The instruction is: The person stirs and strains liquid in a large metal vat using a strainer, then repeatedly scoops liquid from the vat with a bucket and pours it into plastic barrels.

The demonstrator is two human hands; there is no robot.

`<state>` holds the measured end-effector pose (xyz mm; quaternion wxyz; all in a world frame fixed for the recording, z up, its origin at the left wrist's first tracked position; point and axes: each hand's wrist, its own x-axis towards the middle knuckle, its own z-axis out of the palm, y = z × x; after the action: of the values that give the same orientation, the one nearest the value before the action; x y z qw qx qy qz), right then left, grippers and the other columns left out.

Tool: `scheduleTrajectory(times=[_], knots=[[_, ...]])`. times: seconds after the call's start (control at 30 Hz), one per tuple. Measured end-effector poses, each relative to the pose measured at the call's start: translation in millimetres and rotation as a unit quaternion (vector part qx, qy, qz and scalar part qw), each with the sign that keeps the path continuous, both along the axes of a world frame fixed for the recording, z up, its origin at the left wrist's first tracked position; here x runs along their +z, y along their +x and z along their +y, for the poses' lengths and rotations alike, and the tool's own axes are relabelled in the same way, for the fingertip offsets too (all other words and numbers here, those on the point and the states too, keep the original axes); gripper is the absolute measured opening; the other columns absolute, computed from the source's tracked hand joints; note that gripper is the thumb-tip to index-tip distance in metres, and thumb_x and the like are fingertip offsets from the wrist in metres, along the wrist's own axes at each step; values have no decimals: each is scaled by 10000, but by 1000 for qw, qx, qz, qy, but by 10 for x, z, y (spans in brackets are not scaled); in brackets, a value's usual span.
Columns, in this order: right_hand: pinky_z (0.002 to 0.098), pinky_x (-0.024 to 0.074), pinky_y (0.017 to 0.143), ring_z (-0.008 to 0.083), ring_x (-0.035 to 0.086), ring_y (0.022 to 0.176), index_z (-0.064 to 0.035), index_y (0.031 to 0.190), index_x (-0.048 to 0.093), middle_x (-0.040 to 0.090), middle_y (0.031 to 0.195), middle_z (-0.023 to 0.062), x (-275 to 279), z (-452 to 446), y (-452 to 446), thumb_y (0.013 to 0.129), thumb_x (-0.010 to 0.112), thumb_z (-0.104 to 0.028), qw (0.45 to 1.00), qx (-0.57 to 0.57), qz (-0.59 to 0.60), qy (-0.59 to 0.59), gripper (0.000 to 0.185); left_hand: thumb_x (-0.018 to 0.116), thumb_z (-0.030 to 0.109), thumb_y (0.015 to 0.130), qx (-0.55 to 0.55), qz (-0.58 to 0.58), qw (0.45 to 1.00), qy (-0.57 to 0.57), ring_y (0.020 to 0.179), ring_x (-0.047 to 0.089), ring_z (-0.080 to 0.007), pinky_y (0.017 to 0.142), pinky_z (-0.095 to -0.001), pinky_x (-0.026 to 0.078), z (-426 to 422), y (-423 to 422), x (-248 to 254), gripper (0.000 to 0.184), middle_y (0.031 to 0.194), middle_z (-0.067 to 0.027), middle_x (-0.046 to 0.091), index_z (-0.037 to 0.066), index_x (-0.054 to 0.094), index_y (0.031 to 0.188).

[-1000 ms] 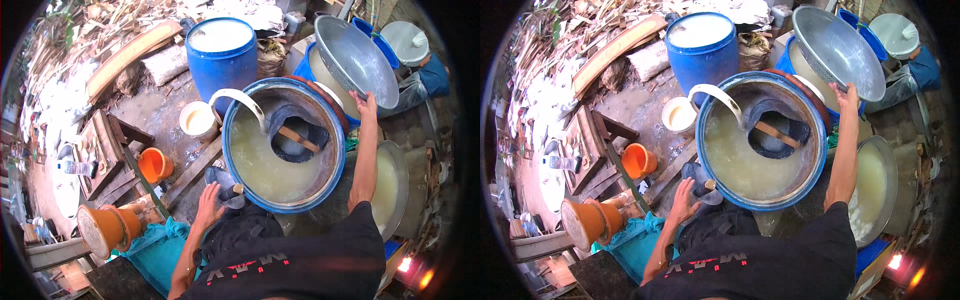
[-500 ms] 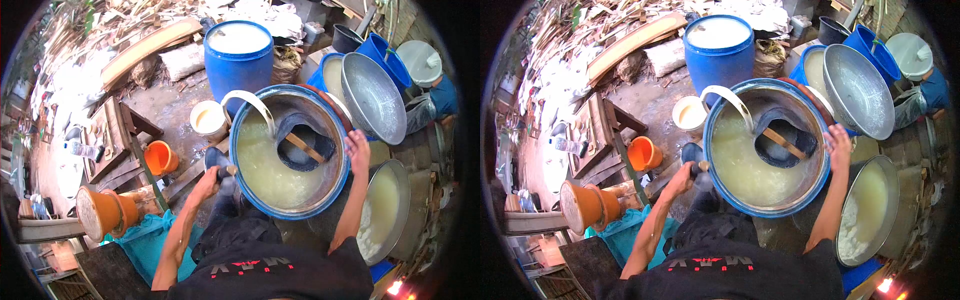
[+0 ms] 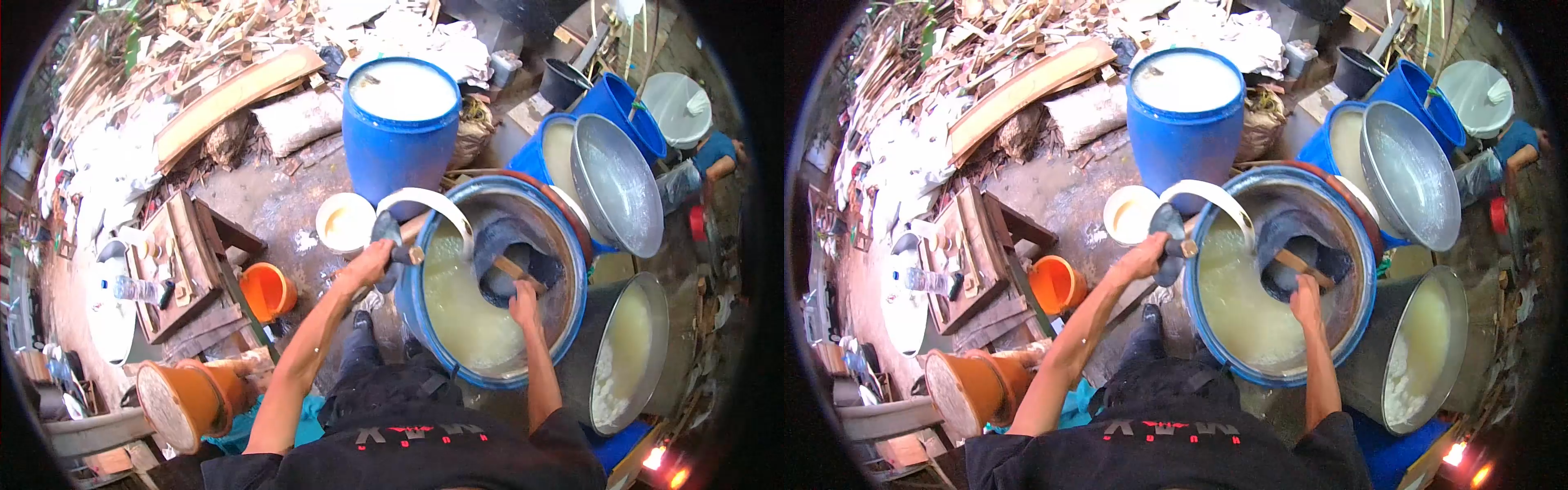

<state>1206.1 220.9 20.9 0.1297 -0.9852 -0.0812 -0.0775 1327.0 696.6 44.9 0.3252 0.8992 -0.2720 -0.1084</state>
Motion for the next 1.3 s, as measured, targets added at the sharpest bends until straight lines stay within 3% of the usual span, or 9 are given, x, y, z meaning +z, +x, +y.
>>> scheduleTrajectory(times=[0.17,0.4,0.57,0.87,0.93,1.03,1.13,1.23,1.3], knots=[[498,426,1027,393,459,1274,-48,1410,437,450,1420,176,242,317,-37,738,683,32,983,-137,106,-58,720,526,-67,816,-9,5,999,-35,1247,515,-434,1073,-478,415,127,-144,-95,623,1309,-272,531,24,409,1422],[530,478,968,396,448,1262,-104,1486,355,406,1466,108,494,212,282,693,724,57,971,-179,106,-116,889,528,-80,792,26,-10,999,-44,1268,502,-412,1092,-473,402,151,-237,82,617,1352,-243,519,23,458,1397],[528,491,930,367,463,1237,-102,1418,441,443,1426,108,131,-175,504,775,717,-42,962,-186,154,-127,702,593,-5,796,48,-35,998,-27,1319,467,-396,1143,-457,367,249,-254,206,615,1404,-215,494,33,468,1397],[524,481,945,374,554,1190,-59,1321,538,588,1282,153,773,210,772,849,675,-149,929,-193,277,-151,499,605,17,836,71,-7,997,-37,1309,478,-399,1115,-454,401,457,-235,412,515,1387,-208,511,22,520,1344],[471,503,907,349,619,1059,-73,1206,626,656,1129,139,1086,616,820,828,669,-94,991,-120,61,-21,380,605,25,846,101,-26,994,-45,1286,501,-401,1101,-453,416,617,-217,412,462,1368,-213,528,19,551,1305],[440,494,940,348,624,1080,-29,1208,633,667,1170,172,1800,1879,945,864,654,-141,978,129,25,164,363,605,39,867,173,-62,981,-60,1249,535,-407,1073,-451,443,801,-162,518,373,1345,-218,548,11,596,1238],[452,510,878,354,619,1043,-47,1305,591,657,1209,190,1624,2840,942,829,692,-207,943,318,-65,-75,513,605,57,891,222,-92,969,-59,1228,554,-412,1039,-456,472,945,43,745,330,1355,-207,547,20,609,1219],[472,512,825,359,639,977,-54,1347,559,660,1123,233,1002,3218,982,797,691,-194,916,283,4,-283,583,612,54,892,256,-102,959,-71,1234,557,-400,1025,-454,482,1102,333,930,317,1346,-187,561,45,622,1208],[463,514,788,341,657,927,-23,1333,565,666,1022,202,1017,3232,1225,806,670,-173,926,291,91,-221,558,611,55,893,255,-121,957,-73,1229,562,-395,1022,-450,484,1231,526,1036,311,1335,-189,569,40,625,1203]])
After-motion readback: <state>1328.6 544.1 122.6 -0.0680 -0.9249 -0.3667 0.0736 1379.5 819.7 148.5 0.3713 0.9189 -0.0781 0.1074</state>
